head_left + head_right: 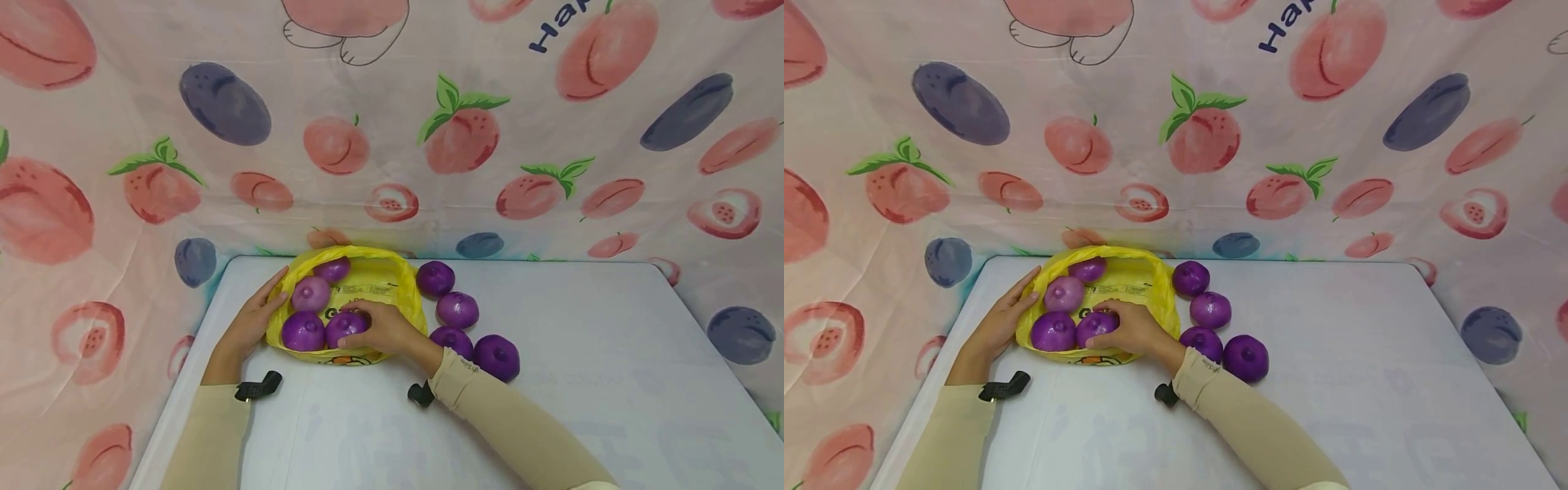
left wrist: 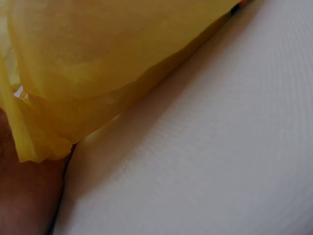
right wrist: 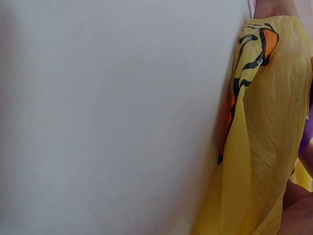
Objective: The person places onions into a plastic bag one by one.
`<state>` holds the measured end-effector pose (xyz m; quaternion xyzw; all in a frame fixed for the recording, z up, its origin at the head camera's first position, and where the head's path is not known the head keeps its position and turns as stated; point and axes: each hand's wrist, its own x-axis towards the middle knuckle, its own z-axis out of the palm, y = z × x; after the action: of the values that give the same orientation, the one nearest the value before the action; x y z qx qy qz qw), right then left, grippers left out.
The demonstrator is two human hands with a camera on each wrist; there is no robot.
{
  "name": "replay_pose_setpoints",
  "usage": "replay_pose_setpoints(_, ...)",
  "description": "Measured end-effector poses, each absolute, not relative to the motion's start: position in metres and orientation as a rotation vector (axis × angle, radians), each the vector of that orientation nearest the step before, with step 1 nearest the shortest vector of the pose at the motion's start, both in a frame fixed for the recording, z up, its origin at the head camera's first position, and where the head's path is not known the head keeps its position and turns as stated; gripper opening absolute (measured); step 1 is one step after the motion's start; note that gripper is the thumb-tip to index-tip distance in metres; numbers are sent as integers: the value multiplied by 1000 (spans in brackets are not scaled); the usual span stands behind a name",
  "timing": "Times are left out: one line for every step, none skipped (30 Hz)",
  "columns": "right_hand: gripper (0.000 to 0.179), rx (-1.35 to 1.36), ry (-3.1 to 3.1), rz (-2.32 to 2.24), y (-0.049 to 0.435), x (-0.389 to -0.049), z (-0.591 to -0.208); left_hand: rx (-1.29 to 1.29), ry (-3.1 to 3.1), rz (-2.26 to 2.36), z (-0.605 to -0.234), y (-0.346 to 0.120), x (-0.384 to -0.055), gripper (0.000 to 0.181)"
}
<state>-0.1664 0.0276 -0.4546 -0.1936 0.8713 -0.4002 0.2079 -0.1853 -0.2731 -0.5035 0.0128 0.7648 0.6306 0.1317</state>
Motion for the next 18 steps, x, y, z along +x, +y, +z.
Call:
replay_pose_setpoints(69, -542, 2423, -1114, 28, -166, -454, 38, 2220, 1829, -503, -273, -185, 60)
replay_pose_setpoints(69, -545, 2422, -1116, 28, -166, -454, 40, 2221, 1829, -503, -273, -185, 60)
replay_pose_setpoints(70, -547, 2422, -1119, 28, -166, -453, 41, 2220, 1829, -503, -273, -185, 60)
replay_pose_setpoints(70, -551, 2422, -1122, 28, -166, -453, 41, 2221, 1828, -503, -273, -185, 60)
replay_pose_setpoints(71, -551, 2423, -1121, 28, -166, -453, 43, 2220, 1829, -503, -273, -185, 60)
replay_pose_setpoints(71, -551, 2426, -1119, 29, -166, -453, 43, 2220, 1830, -503, -273, -185, 60)
replay_pose_setpoints(71, -553, 2431, -1118, 29, -166, -453, 44, 2221, 1830, -503, -273, -185, 60)
replay_pose_setpoints(71, -553, 2437, -1115, 29, -166, -453, 44, 2221, 1832, -503, -273, -185, 60)
replay_pose_setpoints(71, -553, 2440, -1112, 29, -166, -453, 43, 2220, 1834, -503, -273, -185, 60)
replay_pose_setpoints(71, -553, 2443, -1110, 29, -166, -453, 40, 2220, 1835, -503, -273, -185, 59)
replay_pose_setpoints(71, -551, 2446, -1105, 29, -166, -453, 39, 2216, 1838, -503, -273, -185, 59)
replay_pose_setpoints(71, -548, 2446, -1105, 30, -166, -453, 41, 2216, 1839, -503, -273, -185, 59)
replay_pose_setpoints(72, -552, 2445, -1107, 30, -166, -452, 47, 2213, 1841, -502, -273, -185, 59)
replay_pose_setpoints(72, -557, 2442, -1113, 31, -167, -452, 52, 2208, 1843, -501, -272, -185, 59)
replay_pose_setpoints(72, -562, 2438, -1119, 32, -167, -451, 56, 2207, 1842, -501, -272, -184, 59)
replay_pose_setpoints(72, -568, 2436, -1126, 33, -168, -451, 61, 2205, 1843, -500, -272, -184, 59)
replay_pose_setpoints(72, -576, 2434, -1133, 33, -168, -450, 66, 2202, 1844, -499, -272, -184, 59)
replay_pose_setpoints(72, -585, 2431, -1138, 34, -169, -449, 70, 2203, 1842, -498, -271, -183, 59)
